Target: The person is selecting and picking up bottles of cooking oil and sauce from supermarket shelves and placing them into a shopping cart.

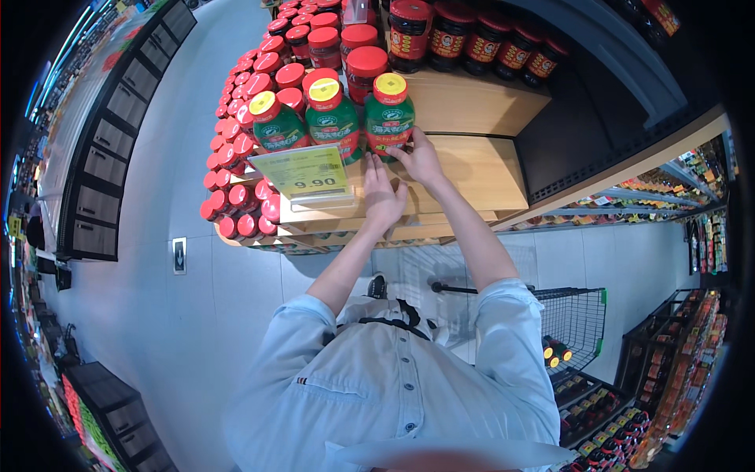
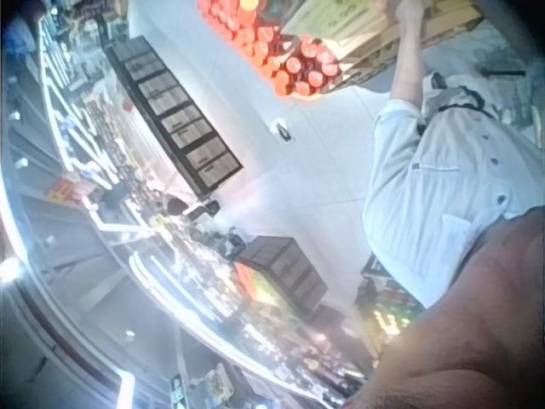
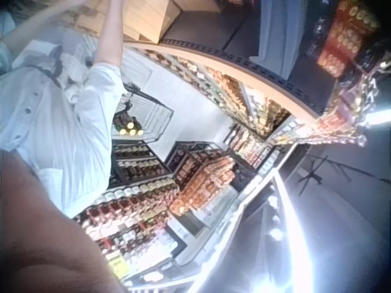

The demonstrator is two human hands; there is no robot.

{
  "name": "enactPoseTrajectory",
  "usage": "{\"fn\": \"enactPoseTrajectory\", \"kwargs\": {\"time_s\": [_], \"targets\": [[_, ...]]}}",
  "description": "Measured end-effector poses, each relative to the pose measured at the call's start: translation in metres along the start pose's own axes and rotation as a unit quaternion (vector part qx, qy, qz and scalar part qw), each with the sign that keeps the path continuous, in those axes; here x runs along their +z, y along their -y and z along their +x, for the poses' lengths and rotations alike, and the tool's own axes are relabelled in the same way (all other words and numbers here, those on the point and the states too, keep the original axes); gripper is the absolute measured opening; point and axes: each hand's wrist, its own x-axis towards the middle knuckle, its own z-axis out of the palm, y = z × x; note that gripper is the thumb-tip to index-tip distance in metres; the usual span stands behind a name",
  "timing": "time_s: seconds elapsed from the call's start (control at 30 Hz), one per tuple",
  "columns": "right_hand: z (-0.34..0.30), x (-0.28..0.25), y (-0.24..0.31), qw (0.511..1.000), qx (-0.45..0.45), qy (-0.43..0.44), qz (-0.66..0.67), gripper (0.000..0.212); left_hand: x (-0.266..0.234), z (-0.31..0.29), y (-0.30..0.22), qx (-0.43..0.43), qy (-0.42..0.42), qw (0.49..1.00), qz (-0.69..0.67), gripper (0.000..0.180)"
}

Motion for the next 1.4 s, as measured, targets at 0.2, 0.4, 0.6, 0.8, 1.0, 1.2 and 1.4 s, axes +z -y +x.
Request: {"fn": "enactPoseTrajectory", "kwargs": {"time_s": [0.2,0.4,0.6,0.8,1.0,1.2,1.4], "targets": [[0.0,0.0,0.006,1.0,0.018,0.007,-0.009,0.053,0.004,0.0,0.004,0.012,-0.018,1.0,0.008,0.087],[0.0,0.001,0.002,1.0,0.005,-0.008,-0.017,0.053,0.002,-0.005,-0.006,0.012,-0.001,0.998,0.063,0.089],[-0.004,0.005,0.014,0.998,0.016,-0.026,-0.052,0.055,0.002,-0.004,-0.006,0.018,-0.002,0.995,0.098,0.09],[-0.081,-0.002,0.013,0.99,-0.041,-0.131,-0.032,0.048,0.001,-0.008,-0.011,0.035,0.004,0.993,0.109,0.09],[-0.267,-0.05,0.036,0.975,0.124,-0.182,-0.002,0.025,-0.003,-0.012,-0.013,0.122,0.012,0.974,0.189,0.08],[-0.422,-0.079,0.036,0.868,0.293,-0.401,-0.006,0.018,0.024,-0.01,-0.018,0.115,0.044,0.97,0.212,0.077],[-0.466,-0.119,0.065,0.823,0.312,-0.466,-0.09,0.018,0.0,-0.011,0.001,0.164,0.009,0.976,0.144,0.062]]}}
